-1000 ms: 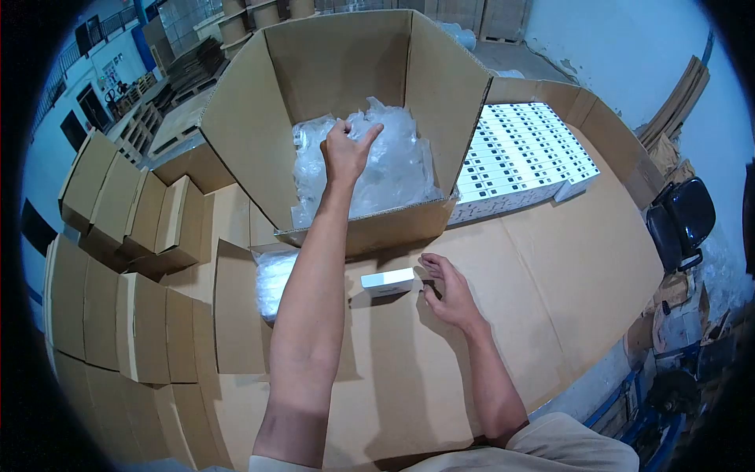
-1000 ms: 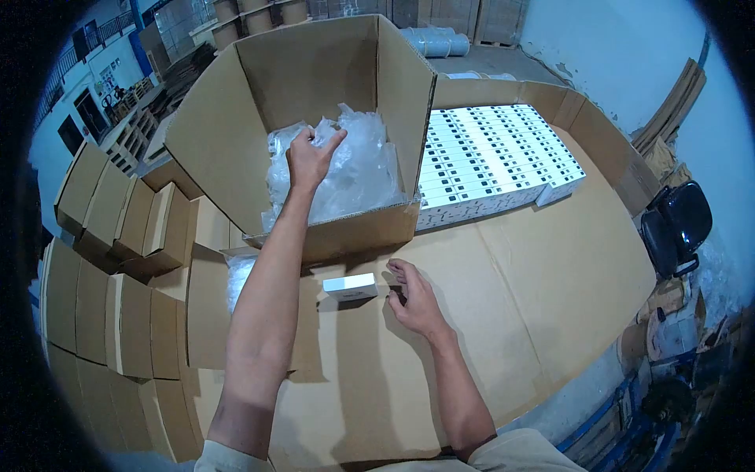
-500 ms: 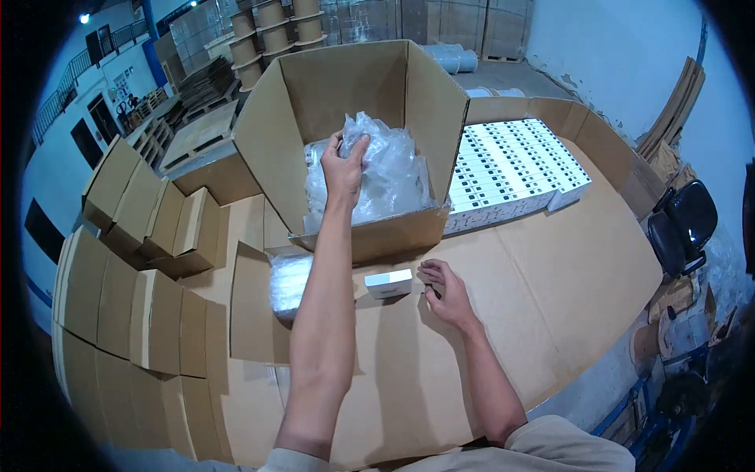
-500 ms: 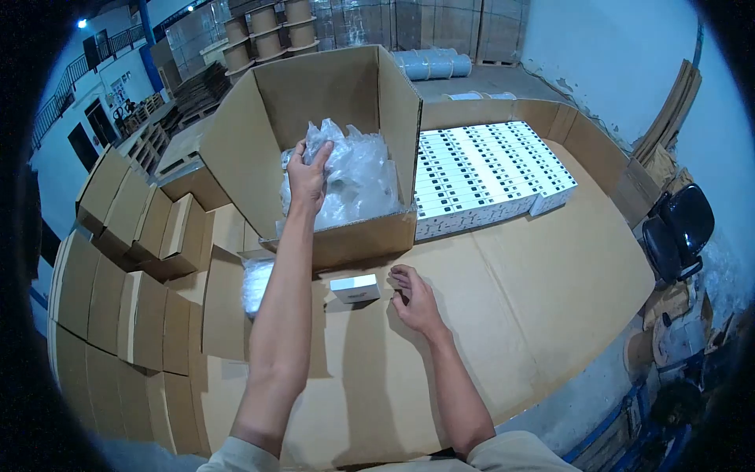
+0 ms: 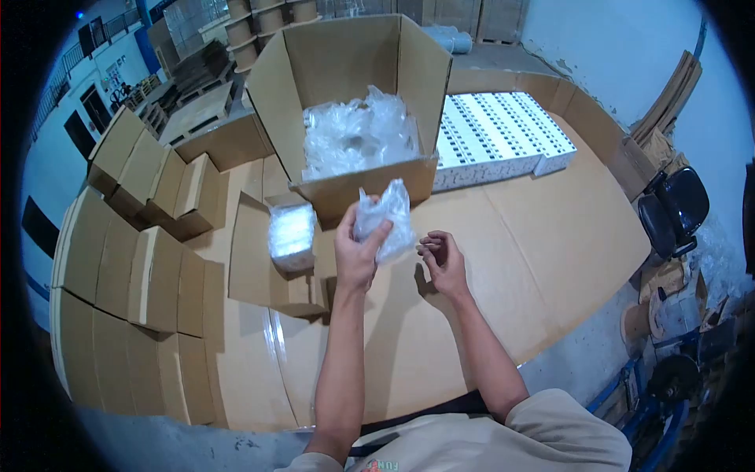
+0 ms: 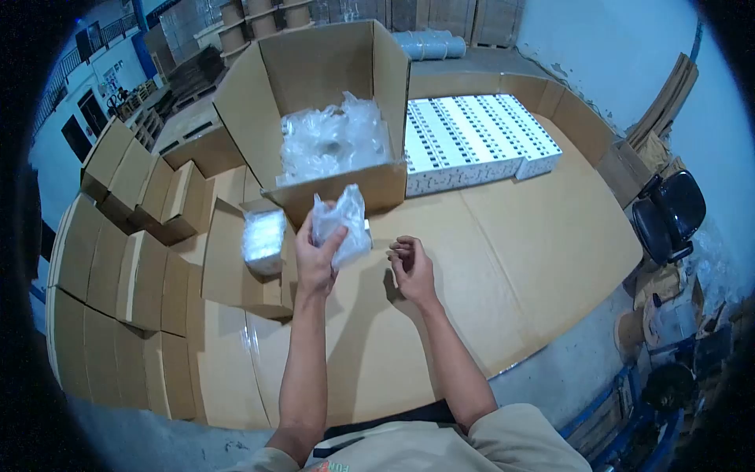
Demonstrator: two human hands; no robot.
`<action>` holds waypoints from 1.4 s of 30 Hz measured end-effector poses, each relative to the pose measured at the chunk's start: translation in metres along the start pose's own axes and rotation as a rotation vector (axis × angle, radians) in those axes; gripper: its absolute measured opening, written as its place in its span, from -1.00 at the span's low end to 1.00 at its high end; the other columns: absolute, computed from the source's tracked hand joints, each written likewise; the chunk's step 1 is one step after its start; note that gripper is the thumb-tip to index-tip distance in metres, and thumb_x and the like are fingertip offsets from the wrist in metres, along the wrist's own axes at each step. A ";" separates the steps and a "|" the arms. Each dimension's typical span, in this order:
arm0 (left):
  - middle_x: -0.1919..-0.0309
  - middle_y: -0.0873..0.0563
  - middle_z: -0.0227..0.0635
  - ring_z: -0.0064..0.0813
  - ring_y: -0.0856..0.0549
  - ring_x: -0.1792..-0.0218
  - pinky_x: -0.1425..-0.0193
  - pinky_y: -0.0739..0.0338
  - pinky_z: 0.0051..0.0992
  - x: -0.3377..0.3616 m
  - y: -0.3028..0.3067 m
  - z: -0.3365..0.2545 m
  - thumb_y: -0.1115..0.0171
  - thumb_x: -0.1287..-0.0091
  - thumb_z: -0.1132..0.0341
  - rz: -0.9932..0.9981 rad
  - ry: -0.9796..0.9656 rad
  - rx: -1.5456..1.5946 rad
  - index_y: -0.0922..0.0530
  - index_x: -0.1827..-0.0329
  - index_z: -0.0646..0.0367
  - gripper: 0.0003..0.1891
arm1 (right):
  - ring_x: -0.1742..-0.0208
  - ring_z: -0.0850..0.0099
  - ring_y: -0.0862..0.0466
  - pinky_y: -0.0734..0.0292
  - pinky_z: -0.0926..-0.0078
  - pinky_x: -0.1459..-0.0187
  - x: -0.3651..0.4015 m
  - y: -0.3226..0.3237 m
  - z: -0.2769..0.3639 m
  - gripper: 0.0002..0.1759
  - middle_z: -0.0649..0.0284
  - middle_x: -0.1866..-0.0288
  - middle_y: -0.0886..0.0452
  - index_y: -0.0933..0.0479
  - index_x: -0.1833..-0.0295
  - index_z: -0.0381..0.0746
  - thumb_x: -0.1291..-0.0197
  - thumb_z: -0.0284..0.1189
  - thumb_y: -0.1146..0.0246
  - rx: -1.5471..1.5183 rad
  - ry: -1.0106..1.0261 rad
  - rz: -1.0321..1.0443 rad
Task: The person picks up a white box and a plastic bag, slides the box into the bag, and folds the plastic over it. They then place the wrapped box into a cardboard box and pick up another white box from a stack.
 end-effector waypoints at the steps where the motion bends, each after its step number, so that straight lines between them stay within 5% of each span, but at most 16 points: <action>1: -0.05 -0.74 -0.26 -0.49 -0.72 -0.07 -0.23 -0.61 -0.42 0.017 0.008 0.013 -0.50 -0.34 0.44 -0.001 0.030 -0.018 -0.57 -0.29 0.31 -0.53 | 0.04 0.48 -0.74 -0.66 0.48 -0.03 0.005 -0.002 -0.003 -0.73 0.20 -0.01 -0.71 -0.47 -0.25 -0.33 -0.51 -0.54 -0.16 -0.073 -0.082 0.047; 3: -0.04 -0.75 -0.26 -0.50 -0.73 -0.05 -0.18 -0.66 -0.42 0.042 0.023 0.043 -0.54 -0.31 0.44 0.034 0.112 -0.046 -0.58 -0.25 0.30 -0.53 | 0.10 0.56 -0.71 -0.62 0.54 0.07 0.013 -0.007 -0.005 -0.74 0.24 0.02 -0.72 -0.52 -0.20 -0.32 -0.62 -0.36 -0.13 -0.226 -0.249 0.139; 4: -0.04 -0.75 -0.26 -0.50 -0.74 -0.04 -0.16 -0.68 -0.42 0.054 0.027 0.053 -0.54 -0.31 0.44 0.038 0.169 -0.039 -0.58 -0.24 0.30 -0.53 | 0.18 0.63 -0.64 -0.50 0.63 0.17 0.016 -0.014 0.008 -0.58 0.29 0.07 -0.71 -0.57 -0.14 -0.29 -0.68 -0.16 -0.01 -0.359 -0.305 0.217; 7: -0.02 -0.76 -0.25 -0.51 -0.75 0.00 -0.10 -0.72 -0.43 0.077 0.038 0.064 -0.56 -0.28 0.45 0.044 0.280 -0.141 -0.58 -0.20 0.28 -0.55 | 0.21 0.66 -0.60 -0.46 0.67 0.18 0.022 -0.030 0.015 -0.52 0.35 0.10 -0.68 -0.58 -0.14 -0.29 -0.69 -0.09 0.03 -0.441 -0.262 0.334; 12: 0.02 -0.76 -0.30 -0.55 -0.72 0.02 -0.11 -0.65 -0.47 0.079 0.042 0.068 -0.55 -0.32 0.37 0.080 0.251 -0.297 -0.60 -0.18 0.26 -0.58 | 0.19 0.69 -0.61 -0.57 0.59 0.17 0.032 -0.043 0.034 -0.85 0.41 0.21 -0.66 -0.62 -0.05 -0.34 -0.49 -0.50 -0.31 -0.287 -0.207 0.278; 17: 0.17 -0.73 -0.38 -0.64 -0.65 0.14 0.03 -0.58 -0.52 0.076 0.047 0.073 -0.39 -0.50 0.28 0.094 0.225 -0.327 -0.62 -0.08 0.22 -0.76 | 0.24 0.67 -0.58 -0.55 0.58 0.20 0.031 -0.044 0.033 -0.86 0.39 0.26 -0.65 -0.62 0.02 -0.35 -0.50 -0.48 -0.30 -0.122 -0.137 0.288; 23: 0.36 -0.61 -0.54 -0.74 -0.53 0.32 0.30 -0.45 -0.58 0.071 0.069 0.076 -0.25 -0.61 0.23 -0.119 0.154 -0.364 -0.52 0.16 0.17 -0.78 | 0.31 0.68 -0.47 -0.45 0.58 0.28 0.029 -0.042 0.029 -0.80 0.42 0.33 -0.56 -0.53 0.13 -0.34 -0.50 -0.42 -0.32 -0.084 -0.145 0.277; 29: 0.33 -0.63 -0.49 -0.79 -0.55 0.29 0.41 -0.42 -0.62 0.068 0.064 0.061 -0.22 -0.63 0.27 -0.158 0.110 -0.359 -0.51 0.02 0.17 -0.84 | 0.31 0.68 -0.45 -0.42 0.61 0.28 0.030 -0.045 0.028 -0.80 0.46 0.35 -0.53 -0.51 0.15 -0.29 -0.53 -0.40 -0.29 -0.147 -0.147 0.233; 35: 0.23 -0.64 -0.41 -0.73 -0.56 0.27 0.29 -0.45 -0.62 0.066 0.058 0.068 -0.23 -0.62 0.31 -0.056 -0.134 -0.394 -0.50 -0.04 0.20 -0.85 | 0.26 0.68 -0.47 -0.44 0.58 0.22 0.027 -0.039 0.023 -0.80 0.48 0.32 -0.55 -0.59 0.11 -0.25 -0.59 -0.36 -0.23 -0.294 -0.257 0.109; 39: 0.28 -0.59 -0.54 -0.78 -0.52 0.26 0.23 -0.41 -0.68 0.071 0.062 0.072 -0.19 -0.65 0.29 -0.101 0.072 -0.357 -0.50 -0.04 0.16 -0.87 | 0.23 0.68 -0.47 -0.44 0.61 0.16 0.026 -0.031 0.019 -0.76 0.49 0.29 -0.56 -0.59 0.10 -0.25 -0.62 -0.33 -0.18 -0.369 -0.211 -0.029; 42: 0.31 -0.57 -0.52 -0.75 -0.50 0.30 0.26 -0.40 -0.64 0.072 0.060 0.073 -0.21 -0.64 0.25 -0.114 0.127 -0.372 -0.51 0.03 0.18 -0.83 | 0.28 0.65 -0.50 -0.46 0.57 0.21 0.027 -0.027 0.033 -0.77 0.40 0.35 -0.58 -0.57 0.08 -0.27 -0.62 -0.34 -0.16 -0.141 -0.142 -0.115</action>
Point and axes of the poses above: each hand's wrist, its own x-axis away from the middle knuckle, its own y-axis out of the back of the hand, z = x × y, the point moved 7 cm from there along -x, towards the middle knuckle
